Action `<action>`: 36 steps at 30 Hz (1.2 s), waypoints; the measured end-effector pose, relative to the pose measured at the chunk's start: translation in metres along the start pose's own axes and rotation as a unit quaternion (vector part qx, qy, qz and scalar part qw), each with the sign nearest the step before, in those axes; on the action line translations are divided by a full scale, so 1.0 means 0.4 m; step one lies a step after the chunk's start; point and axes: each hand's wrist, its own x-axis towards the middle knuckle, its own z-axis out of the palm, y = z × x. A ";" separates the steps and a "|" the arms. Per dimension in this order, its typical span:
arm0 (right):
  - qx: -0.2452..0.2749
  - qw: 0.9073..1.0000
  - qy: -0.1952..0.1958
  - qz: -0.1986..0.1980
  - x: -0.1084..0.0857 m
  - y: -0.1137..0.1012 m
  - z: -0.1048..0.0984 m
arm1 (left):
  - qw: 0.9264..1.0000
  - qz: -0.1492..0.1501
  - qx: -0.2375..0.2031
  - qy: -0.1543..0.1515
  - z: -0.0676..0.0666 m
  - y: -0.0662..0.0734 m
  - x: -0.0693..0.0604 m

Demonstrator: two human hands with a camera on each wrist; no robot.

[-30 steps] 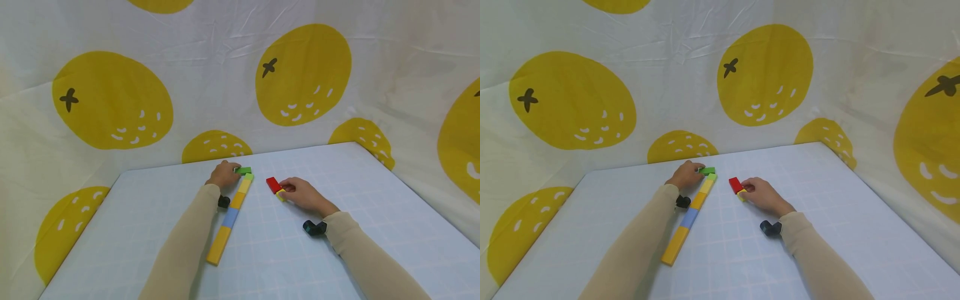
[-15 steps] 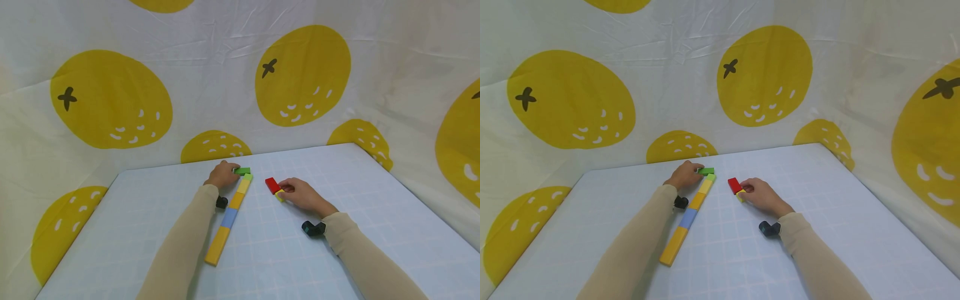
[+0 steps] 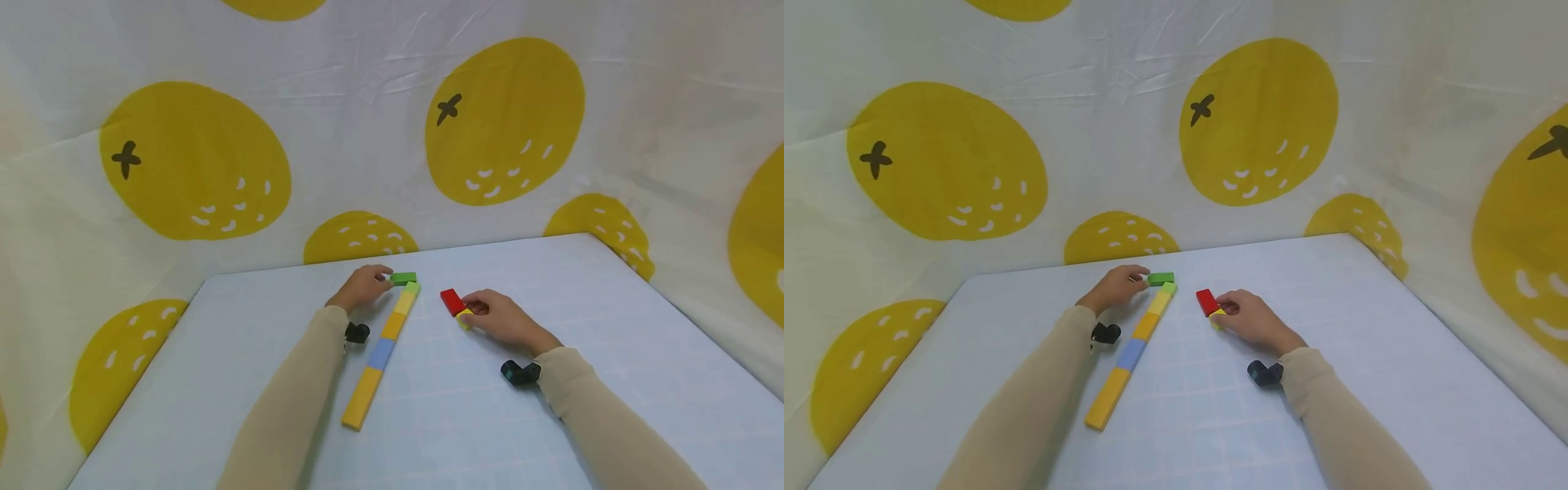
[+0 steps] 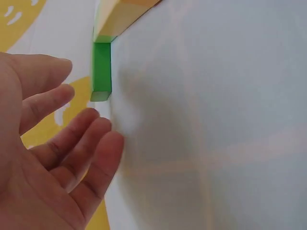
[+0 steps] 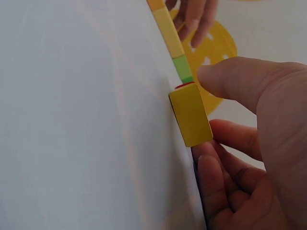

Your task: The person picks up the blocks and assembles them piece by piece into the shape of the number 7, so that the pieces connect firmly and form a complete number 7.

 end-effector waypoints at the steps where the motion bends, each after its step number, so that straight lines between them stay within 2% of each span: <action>1: -0.002 1.000 -0.001 0.001 0.000 -0.001 -0.001 | 1.000 0.002 -0.008 0.003 -0.001 -0.001 -0.004; 8: 0.000 1.000 -0.003 0.017 -0.001 -0.005 0.002 | 0.998 0.028 -0.042 0.024 -0.001 0.000 -0.039; 14: -0.001 1.000 -0.010 0.017 0.014 -0.002 0.028 | 0.997 0.059 -0.040 0.035 -0.026 -0.026 -0.114; 17: -0.012 1.000 -0.003 0.017 0.018 -0.009 0.023 | 0.995 0.076 -0.038 0.044 -0.034 -0.037 -0.147; 20: -0.022 0.999 0.003 0.024 0.010 -0.014 0.007 | 0.995 0.085 -0.038 0.043 -0.028 -0.045 -0.175; 27: -0.030 0.999 -0.007 0.028 0.005 -0.010 0.003 | 0.997 0.058 -0.041 0.039 -0.013 -0.081 -0.208; 36: -0.020 0.999 0.004 0.024 0.000 -0.003 0.000 | 0.994 0.027 -0.087 0.058 -0.035 -0.119 -0.216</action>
